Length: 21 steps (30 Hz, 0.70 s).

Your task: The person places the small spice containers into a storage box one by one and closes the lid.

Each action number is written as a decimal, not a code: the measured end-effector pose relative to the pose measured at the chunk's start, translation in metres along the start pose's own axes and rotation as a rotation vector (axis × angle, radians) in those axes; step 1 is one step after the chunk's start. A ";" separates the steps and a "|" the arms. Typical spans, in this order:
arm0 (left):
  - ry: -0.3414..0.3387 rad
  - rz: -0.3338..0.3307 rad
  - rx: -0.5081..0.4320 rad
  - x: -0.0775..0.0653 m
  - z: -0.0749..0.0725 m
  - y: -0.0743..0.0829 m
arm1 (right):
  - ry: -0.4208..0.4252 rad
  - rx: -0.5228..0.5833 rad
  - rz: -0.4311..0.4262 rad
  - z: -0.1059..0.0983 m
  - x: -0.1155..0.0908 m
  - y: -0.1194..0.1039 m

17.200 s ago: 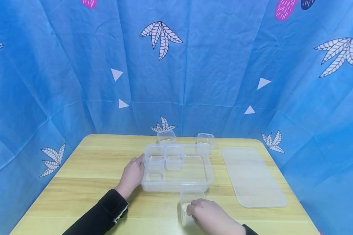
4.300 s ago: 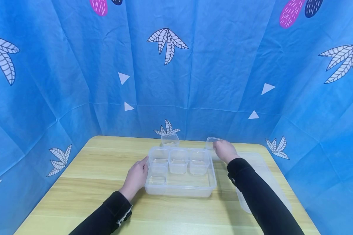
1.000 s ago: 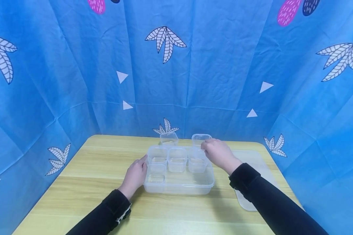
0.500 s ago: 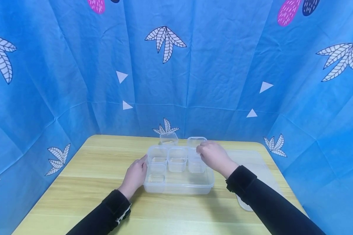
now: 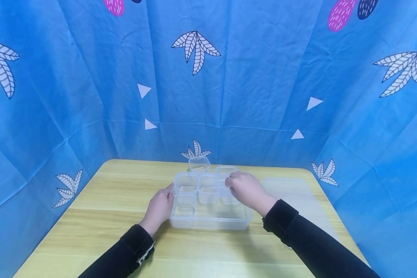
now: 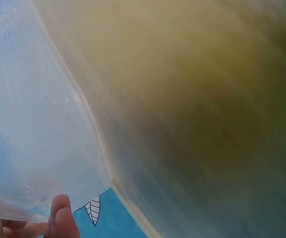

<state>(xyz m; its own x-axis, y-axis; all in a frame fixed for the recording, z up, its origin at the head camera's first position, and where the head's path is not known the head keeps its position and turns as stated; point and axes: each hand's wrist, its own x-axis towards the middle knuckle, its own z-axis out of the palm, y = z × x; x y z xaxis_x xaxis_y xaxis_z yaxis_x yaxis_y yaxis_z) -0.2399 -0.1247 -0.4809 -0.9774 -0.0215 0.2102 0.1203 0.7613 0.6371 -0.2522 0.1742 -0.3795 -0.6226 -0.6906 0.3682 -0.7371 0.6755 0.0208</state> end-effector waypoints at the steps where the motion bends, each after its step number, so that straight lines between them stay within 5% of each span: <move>1: -0.001 0.001 -0.002 0.000 0.000 0.000 | -0.001 0.000 -0.003 0.000 0.000 -0.001; 21: -0.007 -0.016 -0.005 -0.001 -0.001 0.002 | -0.024 0.021 -0.047 0.007 0.006 -0.026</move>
<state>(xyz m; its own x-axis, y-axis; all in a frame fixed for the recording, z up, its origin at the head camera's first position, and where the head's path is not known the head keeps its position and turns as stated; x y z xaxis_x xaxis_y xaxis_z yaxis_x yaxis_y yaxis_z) -0.2385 -0.1243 -0.4792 -0.9804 -0.0293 0.1950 0.1055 0.7575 0.6442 -0.2385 0.1509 -0.3846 -0.5929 -0.7275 0.3452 -0.7708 0.6368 0.0182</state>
